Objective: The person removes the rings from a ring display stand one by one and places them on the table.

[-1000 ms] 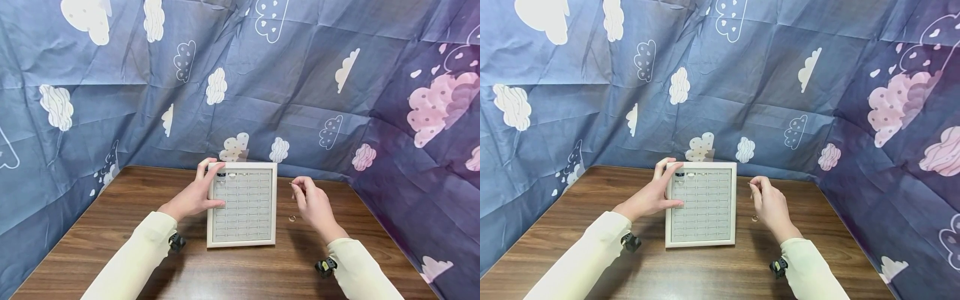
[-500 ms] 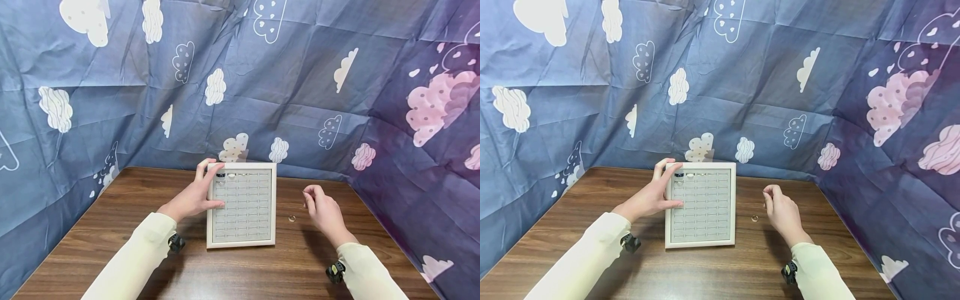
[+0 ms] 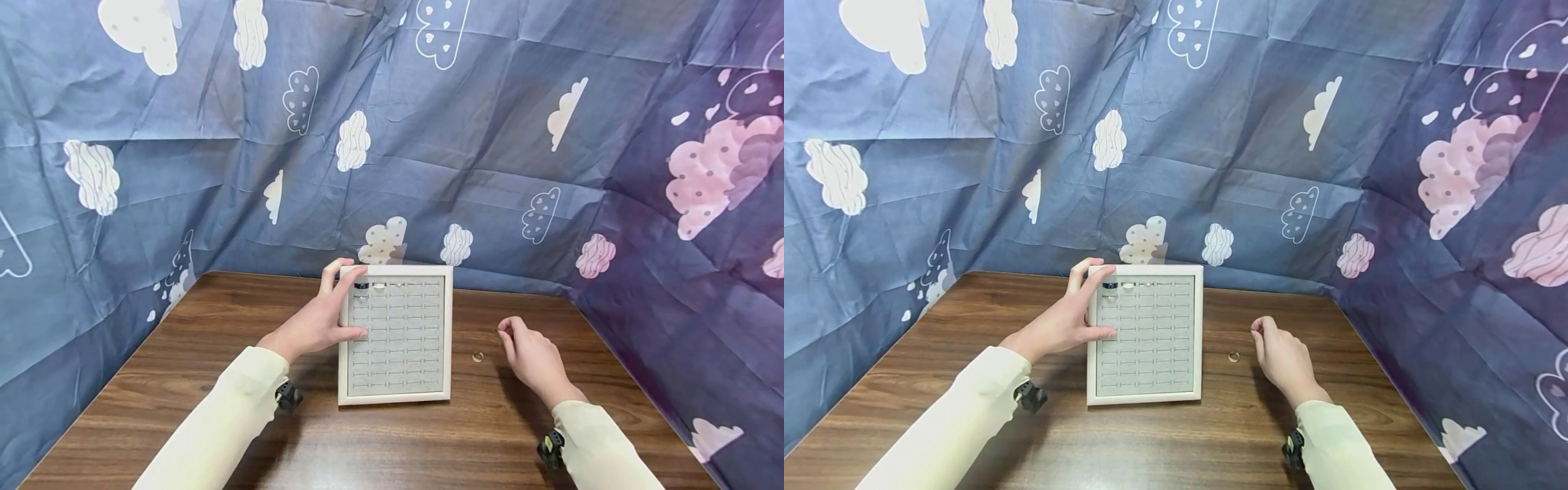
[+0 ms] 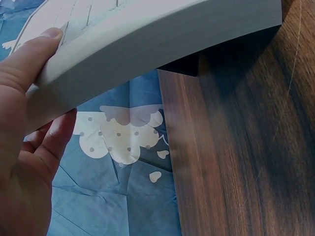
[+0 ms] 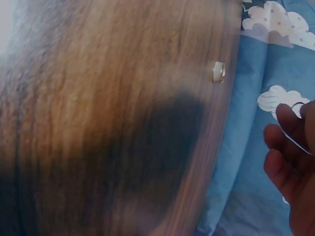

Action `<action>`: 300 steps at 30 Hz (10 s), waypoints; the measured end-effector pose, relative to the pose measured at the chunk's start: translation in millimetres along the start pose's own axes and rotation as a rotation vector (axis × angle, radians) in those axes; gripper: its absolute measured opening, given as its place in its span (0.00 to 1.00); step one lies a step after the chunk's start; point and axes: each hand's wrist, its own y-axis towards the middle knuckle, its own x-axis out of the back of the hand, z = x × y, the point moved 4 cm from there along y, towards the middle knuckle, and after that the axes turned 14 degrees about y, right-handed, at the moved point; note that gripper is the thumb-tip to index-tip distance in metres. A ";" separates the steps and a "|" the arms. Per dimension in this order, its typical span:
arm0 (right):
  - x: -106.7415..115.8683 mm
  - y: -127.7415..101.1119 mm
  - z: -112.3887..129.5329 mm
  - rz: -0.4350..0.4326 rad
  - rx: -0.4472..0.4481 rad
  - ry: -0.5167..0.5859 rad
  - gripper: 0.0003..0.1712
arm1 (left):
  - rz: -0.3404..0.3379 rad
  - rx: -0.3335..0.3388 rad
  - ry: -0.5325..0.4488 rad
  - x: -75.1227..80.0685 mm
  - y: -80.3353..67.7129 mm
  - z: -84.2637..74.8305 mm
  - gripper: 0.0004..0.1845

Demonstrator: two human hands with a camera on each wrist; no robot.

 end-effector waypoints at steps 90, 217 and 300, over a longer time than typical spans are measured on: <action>-1.4 42.0 129.4 -0.140 0.231 0.486 0.11 | 0.019 0.039 -0.045 -0.8 0.4 0.3 0.58; -5.6 13.0 78.6 -0.163 0.163 0.368 0.03 | 0.016 0.026 -0.058 -2.4 -0.7 -1.9 0.57; -30.3 49.4 156.6 0.010 0.188 0.518 0.13 | 0.006 0.010 -0.063 -2.3 -1.8 -0.2 0.57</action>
